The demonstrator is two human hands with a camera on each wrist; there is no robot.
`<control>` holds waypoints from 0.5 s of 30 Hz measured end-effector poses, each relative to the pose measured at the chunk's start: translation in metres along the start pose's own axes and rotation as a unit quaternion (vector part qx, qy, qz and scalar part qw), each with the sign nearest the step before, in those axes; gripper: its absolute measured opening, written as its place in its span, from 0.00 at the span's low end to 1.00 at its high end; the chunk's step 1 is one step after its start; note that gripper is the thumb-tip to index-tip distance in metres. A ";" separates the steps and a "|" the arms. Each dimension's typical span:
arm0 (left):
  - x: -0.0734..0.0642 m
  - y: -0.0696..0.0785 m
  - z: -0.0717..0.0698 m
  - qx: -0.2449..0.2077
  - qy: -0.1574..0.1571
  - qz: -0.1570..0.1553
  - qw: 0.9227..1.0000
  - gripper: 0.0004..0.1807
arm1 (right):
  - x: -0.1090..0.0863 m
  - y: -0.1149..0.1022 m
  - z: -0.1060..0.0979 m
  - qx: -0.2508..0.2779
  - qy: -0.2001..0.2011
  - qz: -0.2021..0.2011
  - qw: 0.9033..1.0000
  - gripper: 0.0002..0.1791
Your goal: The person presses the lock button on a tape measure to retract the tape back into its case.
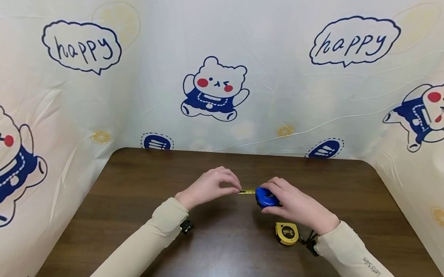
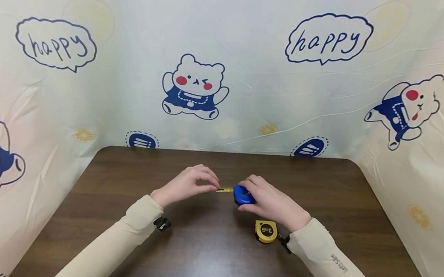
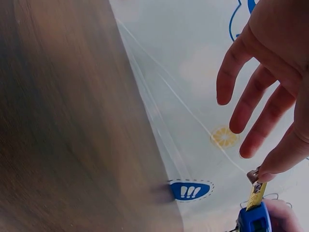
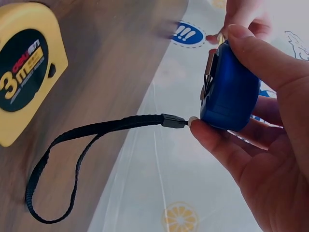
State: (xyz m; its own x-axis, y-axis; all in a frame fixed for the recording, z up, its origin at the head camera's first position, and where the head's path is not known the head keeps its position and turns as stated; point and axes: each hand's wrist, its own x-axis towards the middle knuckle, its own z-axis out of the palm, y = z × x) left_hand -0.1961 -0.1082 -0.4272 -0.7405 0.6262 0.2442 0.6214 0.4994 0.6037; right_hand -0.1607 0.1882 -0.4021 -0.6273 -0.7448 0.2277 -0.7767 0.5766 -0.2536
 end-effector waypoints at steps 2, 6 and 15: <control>0.002 0.001 0.002 -0.002 -0.001 0.007 1.000 0.08 | 0.001 -0.001 0.001 0.002 -0.001 -0.003 1.000 0.31; 0.005 0.004 0.005 0.002 0.003 0.026 1.000 0.07 | 0.003 -0.004 0.002 0.010 -0.007 0.001 1.000 0.31; 0.010 0.010 0.009 -0.009 -0.004 0.030 1.000 0.07 | 0.005 -0.004 0.004 0.006 -0.004 -0.016 1.000 0.30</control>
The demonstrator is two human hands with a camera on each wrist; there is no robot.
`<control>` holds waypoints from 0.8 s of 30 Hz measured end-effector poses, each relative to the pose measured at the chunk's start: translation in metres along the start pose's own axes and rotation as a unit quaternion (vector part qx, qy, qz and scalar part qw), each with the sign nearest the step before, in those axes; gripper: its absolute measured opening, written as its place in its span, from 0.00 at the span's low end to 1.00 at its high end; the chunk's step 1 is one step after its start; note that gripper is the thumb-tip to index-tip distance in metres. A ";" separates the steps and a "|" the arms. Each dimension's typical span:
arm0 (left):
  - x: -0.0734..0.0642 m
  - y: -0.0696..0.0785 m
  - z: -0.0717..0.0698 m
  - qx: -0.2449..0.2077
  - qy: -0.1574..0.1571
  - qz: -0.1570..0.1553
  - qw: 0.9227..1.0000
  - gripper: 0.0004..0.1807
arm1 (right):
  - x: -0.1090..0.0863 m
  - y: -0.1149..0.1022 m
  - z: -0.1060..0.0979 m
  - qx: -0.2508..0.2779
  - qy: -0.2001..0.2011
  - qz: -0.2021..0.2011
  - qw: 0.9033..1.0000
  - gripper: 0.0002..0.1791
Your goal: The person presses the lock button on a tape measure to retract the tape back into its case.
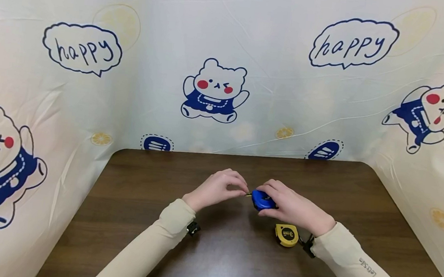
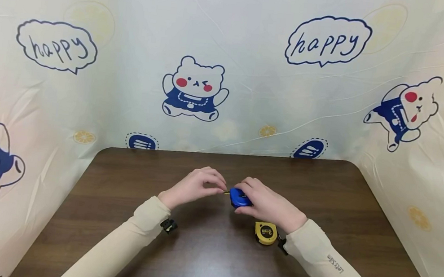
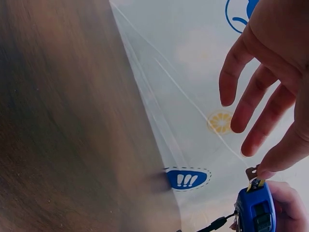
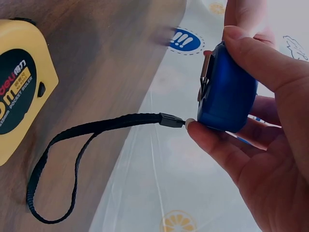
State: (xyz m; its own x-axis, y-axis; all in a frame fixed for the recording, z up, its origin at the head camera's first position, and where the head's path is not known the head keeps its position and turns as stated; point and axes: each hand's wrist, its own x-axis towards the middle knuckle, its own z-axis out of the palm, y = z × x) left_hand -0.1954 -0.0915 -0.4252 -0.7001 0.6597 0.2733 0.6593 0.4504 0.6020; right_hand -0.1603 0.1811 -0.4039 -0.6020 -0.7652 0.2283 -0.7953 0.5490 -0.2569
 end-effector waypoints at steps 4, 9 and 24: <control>0.001 0.001 0.002 -0.006 0.004 0.007 1.000 0.07 | -0.001 0.000 -0.001 0.010 -0.007 0.015 1.000 0.29; 0.002 0.003 0.004 -0.011 0.013 0.016 1.000 0.06 | -0.002 0.001 -0.003 0.020 -0.006 0.018 1.000 0.29; -0.007 -0.007 0.003 0.018 0.072 0.021 0.997 0.07 | -0.009 0.008 -0.006 -0.002 -0.006 0.028 1.000 0.31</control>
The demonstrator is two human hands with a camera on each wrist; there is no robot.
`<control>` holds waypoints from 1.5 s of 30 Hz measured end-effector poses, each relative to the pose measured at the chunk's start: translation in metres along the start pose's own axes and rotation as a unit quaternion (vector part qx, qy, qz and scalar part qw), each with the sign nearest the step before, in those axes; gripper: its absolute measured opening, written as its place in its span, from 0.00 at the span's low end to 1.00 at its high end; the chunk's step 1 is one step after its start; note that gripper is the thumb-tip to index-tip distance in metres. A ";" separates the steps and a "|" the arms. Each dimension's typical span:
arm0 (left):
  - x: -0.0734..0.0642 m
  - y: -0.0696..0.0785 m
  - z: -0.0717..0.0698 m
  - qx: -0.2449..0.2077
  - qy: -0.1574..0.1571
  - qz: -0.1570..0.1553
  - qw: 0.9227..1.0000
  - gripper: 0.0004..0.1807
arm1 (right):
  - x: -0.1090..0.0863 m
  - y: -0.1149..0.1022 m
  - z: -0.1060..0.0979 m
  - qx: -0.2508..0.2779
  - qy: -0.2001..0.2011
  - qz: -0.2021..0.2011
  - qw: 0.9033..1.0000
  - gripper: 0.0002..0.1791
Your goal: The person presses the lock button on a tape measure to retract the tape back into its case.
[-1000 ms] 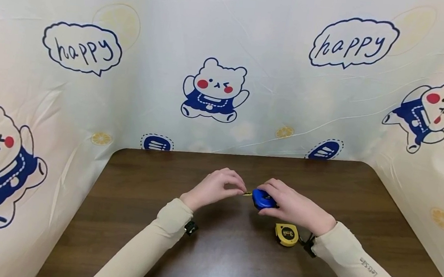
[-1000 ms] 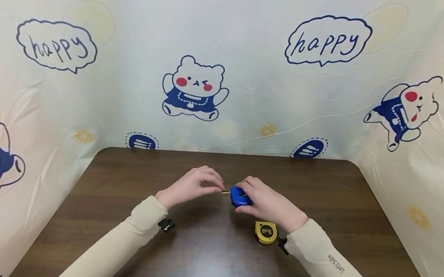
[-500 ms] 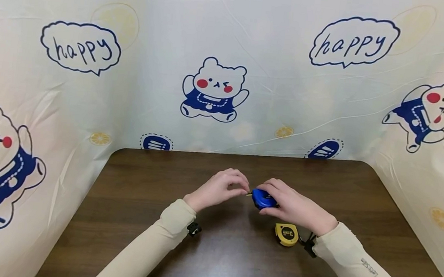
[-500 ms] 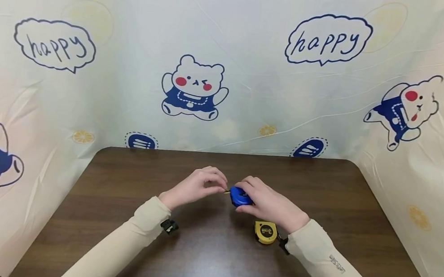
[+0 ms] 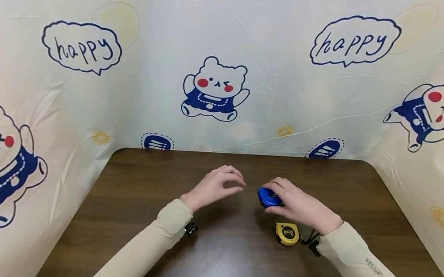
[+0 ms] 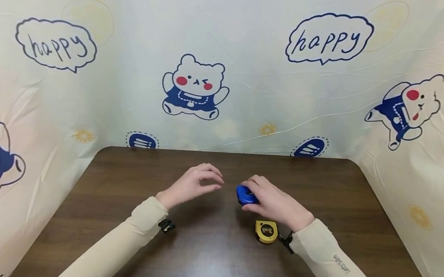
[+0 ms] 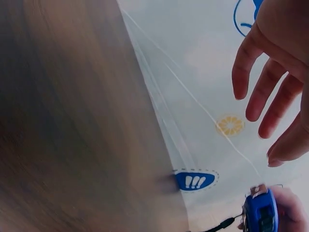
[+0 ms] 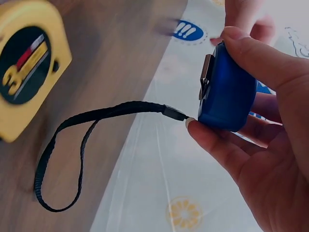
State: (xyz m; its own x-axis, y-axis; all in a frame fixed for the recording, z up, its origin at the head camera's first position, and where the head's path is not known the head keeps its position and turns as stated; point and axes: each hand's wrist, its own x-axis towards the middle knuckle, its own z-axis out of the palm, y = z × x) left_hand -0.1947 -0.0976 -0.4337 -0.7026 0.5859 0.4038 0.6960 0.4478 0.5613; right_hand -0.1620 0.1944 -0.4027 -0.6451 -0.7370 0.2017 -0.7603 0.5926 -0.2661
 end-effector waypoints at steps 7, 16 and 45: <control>-0.013 -0.013 -0.012 0.022 -0.021 -0.041 0.999 0.07 | -0.017 0.023 -0.011 -0.011 0.023 0.021 0.999 0.30; -0.029 -0.025 -0.026 0.036 -0.018 -0.072 0.997 0.07 | -0.044 0.054 -0.038 -0.032 0.051 0.076 0.995 0.31; -0.075 -0.052 -0.057 0.050 0.014 -0.151 0.987 0.09 | -0.059 0.127 -0.037 -0.026 0.039 0.161 0.986 0.31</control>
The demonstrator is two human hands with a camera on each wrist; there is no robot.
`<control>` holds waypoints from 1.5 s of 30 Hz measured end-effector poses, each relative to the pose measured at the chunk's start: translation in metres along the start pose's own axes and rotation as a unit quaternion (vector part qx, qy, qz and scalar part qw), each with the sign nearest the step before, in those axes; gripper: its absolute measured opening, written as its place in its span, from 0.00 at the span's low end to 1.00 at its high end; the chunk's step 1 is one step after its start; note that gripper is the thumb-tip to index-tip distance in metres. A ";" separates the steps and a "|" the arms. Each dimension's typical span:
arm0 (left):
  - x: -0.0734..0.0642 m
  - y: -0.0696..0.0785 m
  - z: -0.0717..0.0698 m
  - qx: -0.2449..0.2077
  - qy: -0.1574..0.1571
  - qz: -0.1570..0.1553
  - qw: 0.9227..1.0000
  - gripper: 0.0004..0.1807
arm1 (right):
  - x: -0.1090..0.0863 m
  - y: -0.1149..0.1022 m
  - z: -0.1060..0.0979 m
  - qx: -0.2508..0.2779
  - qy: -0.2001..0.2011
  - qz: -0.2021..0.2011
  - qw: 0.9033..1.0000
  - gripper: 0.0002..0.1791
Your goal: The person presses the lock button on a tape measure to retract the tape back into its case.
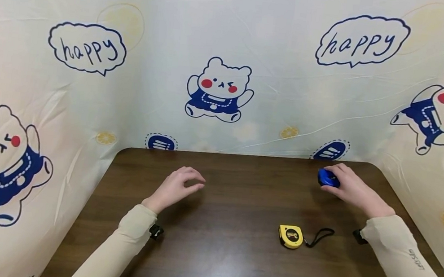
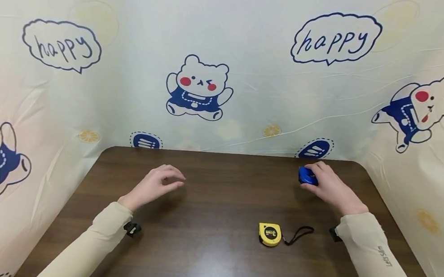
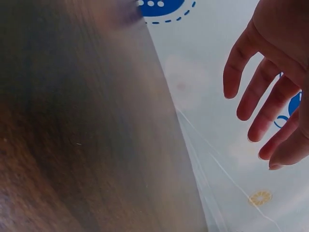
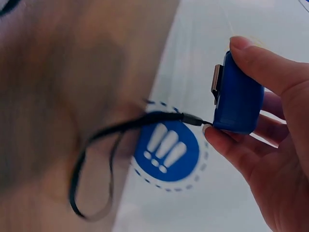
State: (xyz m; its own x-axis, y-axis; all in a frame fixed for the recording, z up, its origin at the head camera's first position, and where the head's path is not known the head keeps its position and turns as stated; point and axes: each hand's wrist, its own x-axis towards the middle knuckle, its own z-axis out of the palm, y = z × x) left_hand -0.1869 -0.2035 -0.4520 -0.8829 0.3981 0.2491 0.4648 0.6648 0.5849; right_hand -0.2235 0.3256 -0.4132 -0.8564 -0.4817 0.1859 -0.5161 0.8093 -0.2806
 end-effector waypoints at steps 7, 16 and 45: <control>-0.003 -0.003 -0.001 0.015 0.009 0.005 1.000 0.07 | 0.010 0.001 0.026 0.029 -0.030 0.012 0.999 0.31; -0.008 -0.003 -0.002 0.013 0.004 -0.002 1.000 0.07 | 0.008 0.011 0.050 0.032 -0.071 0.042 0.996 0.32; -0.017 -0.011 -0.008 0.011 0.007 -0.024 1.000 0.09 | -0.008 0.004 0.051 0.061 -0.075 0.049 0.994 0.33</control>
State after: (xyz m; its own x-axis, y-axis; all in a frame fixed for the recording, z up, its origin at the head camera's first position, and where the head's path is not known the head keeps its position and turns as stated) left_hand -0.1778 -0.2228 -0.4563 -0.9050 0.3561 0.2326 0.4230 0.6973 0.5787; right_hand -0.2196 0.3158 -0.4641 -0.8906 -0.4546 0.0125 -0.4204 0.8123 -0.4043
